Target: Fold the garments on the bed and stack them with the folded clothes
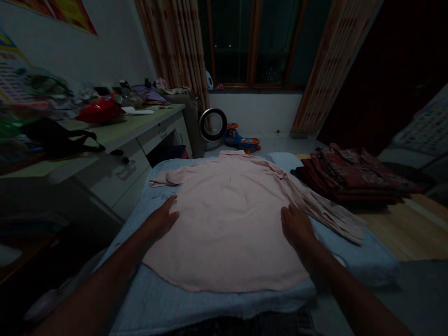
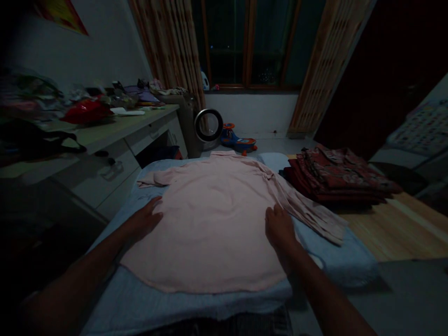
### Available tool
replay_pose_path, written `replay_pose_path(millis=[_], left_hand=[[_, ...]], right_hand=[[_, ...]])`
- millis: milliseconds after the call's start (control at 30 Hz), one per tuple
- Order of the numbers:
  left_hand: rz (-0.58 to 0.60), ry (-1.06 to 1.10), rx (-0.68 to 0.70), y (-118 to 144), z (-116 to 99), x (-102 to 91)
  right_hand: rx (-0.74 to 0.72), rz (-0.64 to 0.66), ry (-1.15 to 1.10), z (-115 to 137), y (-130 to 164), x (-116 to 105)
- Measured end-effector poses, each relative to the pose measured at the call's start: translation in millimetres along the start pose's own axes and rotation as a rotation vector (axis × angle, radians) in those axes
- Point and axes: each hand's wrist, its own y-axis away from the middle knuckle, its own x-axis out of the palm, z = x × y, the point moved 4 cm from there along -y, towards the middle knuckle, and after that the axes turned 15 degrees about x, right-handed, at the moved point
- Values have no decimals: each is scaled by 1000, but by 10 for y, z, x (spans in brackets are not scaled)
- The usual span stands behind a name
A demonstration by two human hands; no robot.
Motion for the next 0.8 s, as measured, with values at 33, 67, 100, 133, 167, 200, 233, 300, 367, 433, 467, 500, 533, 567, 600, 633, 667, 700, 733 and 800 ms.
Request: replay_pose_path(millis=[33, 67, 100, 133, 167, 200, 233, 300, 367, 433, 467, 500, 533, 567, 600, 633, 667, 700, 733, 800], left_hand=[[10, 24, 27, 49, 7, -5], [26, 46, 50, 95, 15, -15], [46, 61, 75, 138, 20, -29], [69, 65, 94, 180, 23, -49], [101, 68, 115, 221, 17, -70], [132, 69, 131, 263, 3, -95], [156, 60, 138, 307, -19, -122], [205, -19, 114, 402, -96, -174], [247, -211, 40, 496, -230, -209], [241, -456, -14, 564, -455, -207], [199, -554, 2, 579, -610, -181], [137, -601, 60, 583, -791, -125], [79, -581, 151, 581, -981, -33], [29, -526, 236, 580, -1160, 82], [6, -452, 327, 581, -1328, 218], [6, -372, 390, 585, -1469, 361], [29, -300, 439, 593, -1588, 501], [58, -248, 476, 604, -1686, 621], [83, -213, 495, 613, -1766, 709], [106, -180, 514, 605, -1893, 779]], right_hand=[[22, 8, 15, -42, 60, -43], [32, 19, 25, -81, 113, -80], [32, 31, 30, -120, 157, -112], [25, 44, 34, -155, 195, -135], [16, 57, 39, -190, 227, -150], [5, 74, 43, -222, 257, -155], [-13, 95, 44, -247, 289, -150], [-72, 139, 31, -280, 363, -127], [-126, 162, 9, -294, 445, -105], [-139, 156, 0, -295, 522, -93], [-124, 136, -4, -290, 559, -91], [-105, 104, -14, -277, 598, -92], [-100, 72, -34, -252, 642, -91], [-117, 45, -60, -216, 694, -86], [-155, 28, -87, -176, 751, -76], [-201, 26, -107, -143, 809, -63], [-246, 39, -113, -125, 859, -49], [-267, 59, -104, -134, 894, -41], [-259, 84, -80, -174, 905, -44], [-178, 139, -10, -333, 855, -94]])
